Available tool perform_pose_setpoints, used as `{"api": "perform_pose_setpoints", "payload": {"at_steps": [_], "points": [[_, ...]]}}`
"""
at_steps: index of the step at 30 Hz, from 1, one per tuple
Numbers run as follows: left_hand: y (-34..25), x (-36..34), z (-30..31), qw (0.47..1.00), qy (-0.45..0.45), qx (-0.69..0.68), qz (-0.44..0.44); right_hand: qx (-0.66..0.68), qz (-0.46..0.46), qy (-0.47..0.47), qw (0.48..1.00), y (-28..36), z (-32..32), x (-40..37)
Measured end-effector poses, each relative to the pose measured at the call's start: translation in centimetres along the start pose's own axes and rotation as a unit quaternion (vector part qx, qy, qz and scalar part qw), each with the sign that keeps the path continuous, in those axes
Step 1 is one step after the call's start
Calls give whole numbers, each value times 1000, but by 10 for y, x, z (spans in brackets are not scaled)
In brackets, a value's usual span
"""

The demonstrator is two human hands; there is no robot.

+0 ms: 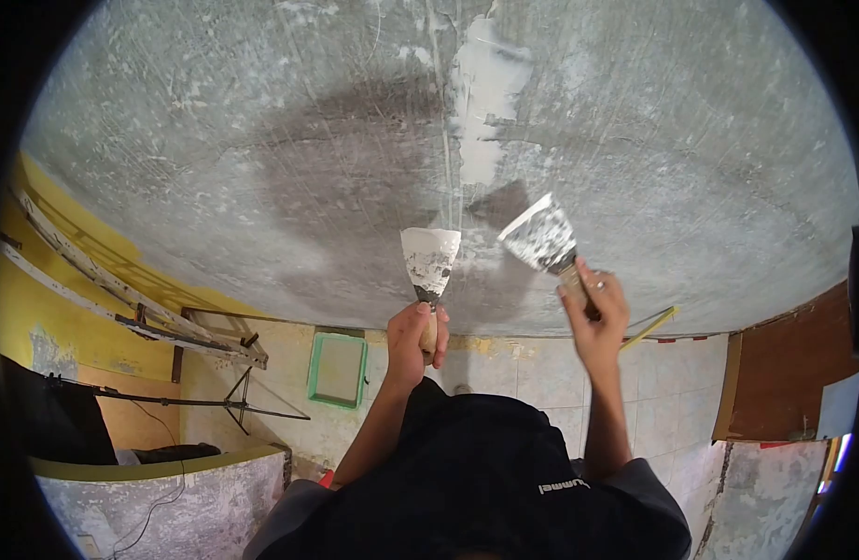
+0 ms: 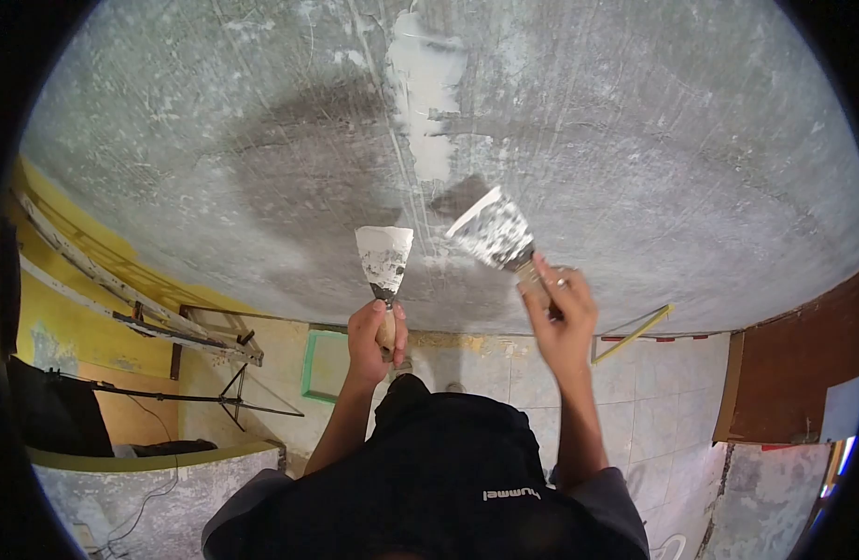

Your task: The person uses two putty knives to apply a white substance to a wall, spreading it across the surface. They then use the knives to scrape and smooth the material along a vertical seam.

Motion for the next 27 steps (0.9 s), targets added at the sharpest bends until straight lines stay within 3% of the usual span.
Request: {"api": "perform_pose_setpoints", "payload": {"at_steps": [4,9,16,21,27], "points": [[0,3,-1,1000,-6,24,6,91,-65,46,993,13,-33,-31],[-1,6,-1,997,2,79,-13,101,-67,67,990,30,-50,-37],[2,5,9,988,-24,136,-70,-3,-38,89,995,37,-45,-17],[6,9,28,996,-78,-12,-40,1,-102,100,990,7,-36,-22],[16,10,28,996,-73,-51,5,-28,82,8,996,-35,-47,11]]}}
Point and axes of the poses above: each hand's wrist, its own x-axis towards the middle knuckle, its own z-axis out of the back of the hand, y = z × x, the point moved 5 cm from there along x, towards the middle knuckle, and after that the axes turned 5 degrees about x, right-handed, at the moved point
